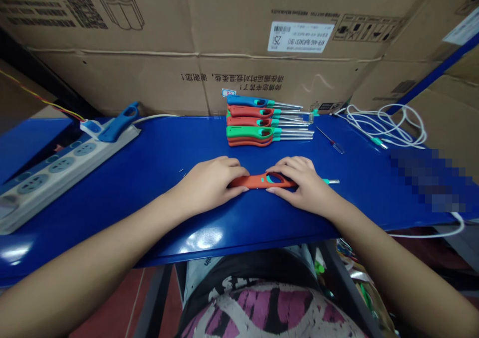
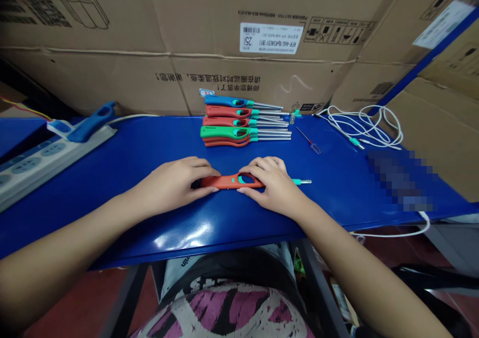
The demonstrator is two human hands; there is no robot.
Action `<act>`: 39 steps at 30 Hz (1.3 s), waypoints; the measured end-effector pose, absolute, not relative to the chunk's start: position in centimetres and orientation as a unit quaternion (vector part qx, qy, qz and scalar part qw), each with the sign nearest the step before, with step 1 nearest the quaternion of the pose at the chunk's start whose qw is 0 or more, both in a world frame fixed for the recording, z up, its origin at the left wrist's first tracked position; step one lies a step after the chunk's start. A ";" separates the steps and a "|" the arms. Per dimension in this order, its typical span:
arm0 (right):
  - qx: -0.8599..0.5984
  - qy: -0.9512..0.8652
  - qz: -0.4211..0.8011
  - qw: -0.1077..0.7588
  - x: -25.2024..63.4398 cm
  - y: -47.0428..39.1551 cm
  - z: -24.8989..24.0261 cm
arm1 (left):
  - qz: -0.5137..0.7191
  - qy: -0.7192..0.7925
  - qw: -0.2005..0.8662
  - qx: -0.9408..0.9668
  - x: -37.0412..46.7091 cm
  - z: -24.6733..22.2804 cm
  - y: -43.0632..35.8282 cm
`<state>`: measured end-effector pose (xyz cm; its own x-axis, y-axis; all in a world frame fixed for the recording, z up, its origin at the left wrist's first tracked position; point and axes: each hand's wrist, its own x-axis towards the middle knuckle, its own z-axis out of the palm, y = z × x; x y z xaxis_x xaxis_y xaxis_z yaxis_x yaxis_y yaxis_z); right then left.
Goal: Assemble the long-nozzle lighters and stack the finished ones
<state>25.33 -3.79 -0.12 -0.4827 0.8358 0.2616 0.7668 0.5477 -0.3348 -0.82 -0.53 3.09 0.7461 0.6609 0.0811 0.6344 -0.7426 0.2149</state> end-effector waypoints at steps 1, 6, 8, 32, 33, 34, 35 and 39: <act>-0.468 -0.856 0.087 0.202 25.3 -3.8 -0.1 | 0.075 0.349 0.084 0.930 -0.8 3.1 -0.6; -0.462 -0.859 0.076 0.208 25.3 -3.7 -0.3 | 0.069 0.348 0.077 0.932 -0.8 3.1 -0.6; -0.461 -0.860 0.073 0.206 25.4 -3.7 -0.4 | 0.068 0.347 0.077 0.932 -0.8 3.1 -0.6; -0.444 -0.876 0.016 0.188 25.4 -3.7 -0.4 | 0.054 0.347 -0.007 0.936 -0.2 2.8 -1.4; -0.437 -0.881 0.000 0.181 25.4 -3.6 -0.5 | 0.053 0.342 -0.018 0.938 -0.2 2.7 -1.4; -0.429 -0.886 -0.014 0.176 25.4 -3.6 -0.5 | 0.054 0.336 -0.026 0.940 -0.1 2.6 -1.4; -0.420 -0.890 -0.026 0.174 25.5 -3.5 -0.6 | 0.060 0.332 -0.030 0.941 -0.1 2.5 -1.4; -0.393 -0.893 -0.050 0.211 26.2 -3.3 -0.6 | 0.098 0.323 -0.029 0.941 -0.2 2.1 -1.1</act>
